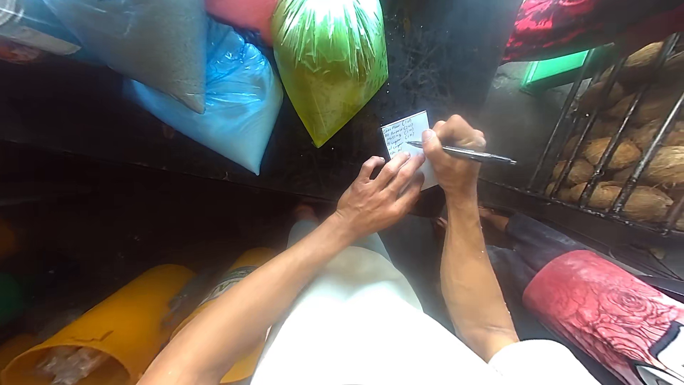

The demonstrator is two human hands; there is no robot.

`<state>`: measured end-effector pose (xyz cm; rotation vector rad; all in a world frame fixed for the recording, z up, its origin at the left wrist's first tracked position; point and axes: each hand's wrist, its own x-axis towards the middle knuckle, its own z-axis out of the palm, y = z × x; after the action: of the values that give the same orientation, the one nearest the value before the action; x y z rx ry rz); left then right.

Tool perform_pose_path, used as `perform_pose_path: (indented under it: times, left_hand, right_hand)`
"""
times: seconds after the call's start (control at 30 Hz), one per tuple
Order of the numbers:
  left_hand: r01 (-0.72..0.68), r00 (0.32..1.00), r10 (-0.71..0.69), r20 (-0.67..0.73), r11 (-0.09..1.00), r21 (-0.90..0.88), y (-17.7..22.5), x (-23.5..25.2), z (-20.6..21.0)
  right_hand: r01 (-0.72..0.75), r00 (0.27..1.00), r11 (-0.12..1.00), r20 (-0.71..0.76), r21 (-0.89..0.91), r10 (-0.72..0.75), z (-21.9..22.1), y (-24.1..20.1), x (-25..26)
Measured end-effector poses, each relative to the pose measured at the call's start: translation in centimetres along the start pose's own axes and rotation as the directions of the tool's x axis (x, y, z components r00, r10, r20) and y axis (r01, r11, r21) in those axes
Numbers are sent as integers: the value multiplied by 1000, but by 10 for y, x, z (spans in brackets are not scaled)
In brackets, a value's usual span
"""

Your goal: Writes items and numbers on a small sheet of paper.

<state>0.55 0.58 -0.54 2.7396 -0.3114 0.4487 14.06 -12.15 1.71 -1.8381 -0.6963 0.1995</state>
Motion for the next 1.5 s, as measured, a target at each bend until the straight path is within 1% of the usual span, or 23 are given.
perform_pose_path:
  times: [0.1,0.2,0.37,0.47,0.6,0.77,0.9,1.0,1.07,1.17,1.27,1.37,1.4,1.5]
  left_hand:
    - [-28,999,28,17,1000,0,-1,-2,0]
    - [-11,999,10,33,1000,18,0,0,1]
    - [-5,999,4,43,1000,22,1,1,1]
    - [-4,999,4,42,1000,11,0,1,0]
    - [7,999,-7,40,1000,-2,1,1,0]
    - [14,999,-14,40,1000,-18,1,2,0]
    - [13,999,-13,41,1000,-8,1,1,0]
    - [12,999,-11,39,1000,-10,1,2,0]
    - [9,999,-9,41,1000,-11,1,2,0]
    - [12,999,-11,38,1000,-7,1,2,0]
    - [10,999,-10,41,1000,-1,1,1,0]
    - [11,999,-10,43,1000,-7,1,2,1]
    - [12,999,-12,40,1000,-8,1,2,1]
    - [13,999,-12,48,1000,-15,1,1,0]
  right_hand:
    - [7,1000,1000,-21,-18,-7,3,3,1]
    - [11,998,999,-61,-48,-14,5,3,-1]
    - [3,998,996,-66,-89,-8,4,2,-1]
    - [2,996,997,-88,-80,-9,5,2,-2]
    - [15,999,1000,-36,-24,-16,-1,7,-11]
    - [0,1000,999,-30,-42,-1,1,6,-11]
    - [3,1000,999,5,-32,-3,-1,5,-10]
    - [3,999,1000,-40,-30,-4,0,5,-7]
    - [-9,998,998,-58,-64,6,2,4,-2]
    - [-10,999,997,-47,-82,6,3,3,-2]
    - [13,998,1000,-54,2,-13,-1,5,-11]
    - [53,986,998,-160,43,-46,1,12,-5]
    - [62,987,997,-150,49,-54,0,15,2]
    - [38,999,999,-23,18,-37,-4,17,10]
